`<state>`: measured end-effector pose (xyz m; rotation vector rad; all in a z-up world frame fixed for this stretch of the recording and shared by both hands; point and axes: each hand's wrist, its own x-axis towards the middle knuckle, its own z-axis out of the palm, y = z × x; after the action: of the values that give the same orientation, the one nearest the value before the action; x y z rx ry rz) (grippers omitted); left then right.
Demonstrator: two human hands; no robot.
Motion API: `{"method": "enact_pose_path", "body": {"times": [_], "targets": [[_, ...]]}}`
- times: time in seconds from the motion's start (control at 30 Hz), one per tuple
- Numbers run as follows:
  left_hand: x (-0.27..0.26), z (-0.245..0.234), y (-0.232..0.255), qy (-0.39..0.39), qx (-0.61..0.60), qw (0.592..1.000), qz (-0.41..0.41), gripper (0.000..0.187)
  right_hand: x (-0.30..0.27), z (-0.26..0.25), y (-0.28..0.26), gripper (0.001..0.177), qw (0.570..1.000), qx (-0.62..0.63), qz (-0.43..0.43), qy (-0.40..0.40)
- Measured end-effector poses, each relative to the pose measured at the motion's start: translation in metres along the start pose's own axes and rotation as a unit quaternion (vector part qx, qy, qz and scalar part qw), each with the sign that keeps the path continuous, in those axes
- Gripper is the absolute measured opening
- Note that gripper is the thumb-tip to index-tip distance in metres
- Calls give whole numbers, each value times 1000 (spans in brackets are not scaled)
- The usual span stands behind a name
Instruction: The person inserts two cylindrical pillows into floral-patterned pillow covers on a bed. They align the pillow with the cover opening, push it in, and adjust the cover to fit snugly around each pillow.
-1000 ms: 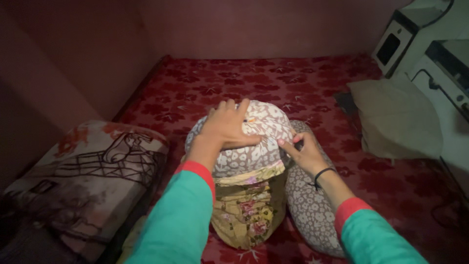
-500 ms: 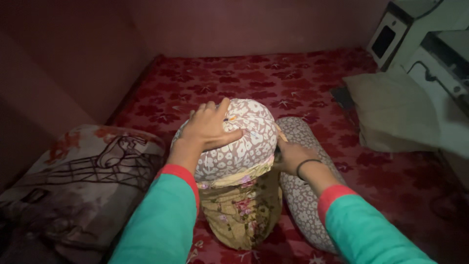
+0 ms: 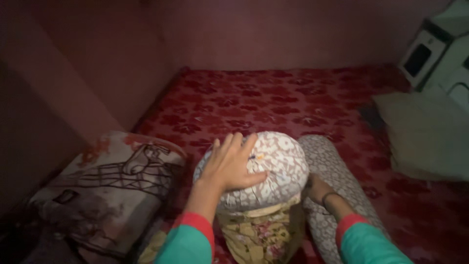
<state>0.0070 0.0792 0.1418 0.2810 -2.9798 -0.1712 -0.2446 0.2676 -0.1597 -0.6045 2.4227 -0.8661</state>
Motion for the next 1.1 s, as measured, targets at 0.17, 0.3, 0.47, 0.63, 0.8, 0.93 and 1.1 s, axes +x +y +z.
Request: {"method": "enact_pose_path", "body": {"times": [0.17,0.3,0.47,0.63,0.8,0.93,1.1], "targets": [[-22,10,1,57,2,997,44,100,46,35,42,72,991,-60,-121,9],[-27,17,5,86,-14,996,25,100,56,18,25,58,968,-242,-44,-51],[-17,18,13,121,-21,992,35,106,34,-59,-26,45,974,-215,61,48],[-8,16,15,108,-6,993,38,105,-9,-125,-115,29,936,128,-197,261],[15,15,15,124,-39,991,9,93,-64,-137,-220,40,922,290,-254,34],[30,23,-14,71,-407,889,-199,42,-114,-120,-262,60,968,36,-245,36],[54,58,-59,118,-511,841,-137,25,-155,-117,-277,68,974,-129,-179,46]]}}
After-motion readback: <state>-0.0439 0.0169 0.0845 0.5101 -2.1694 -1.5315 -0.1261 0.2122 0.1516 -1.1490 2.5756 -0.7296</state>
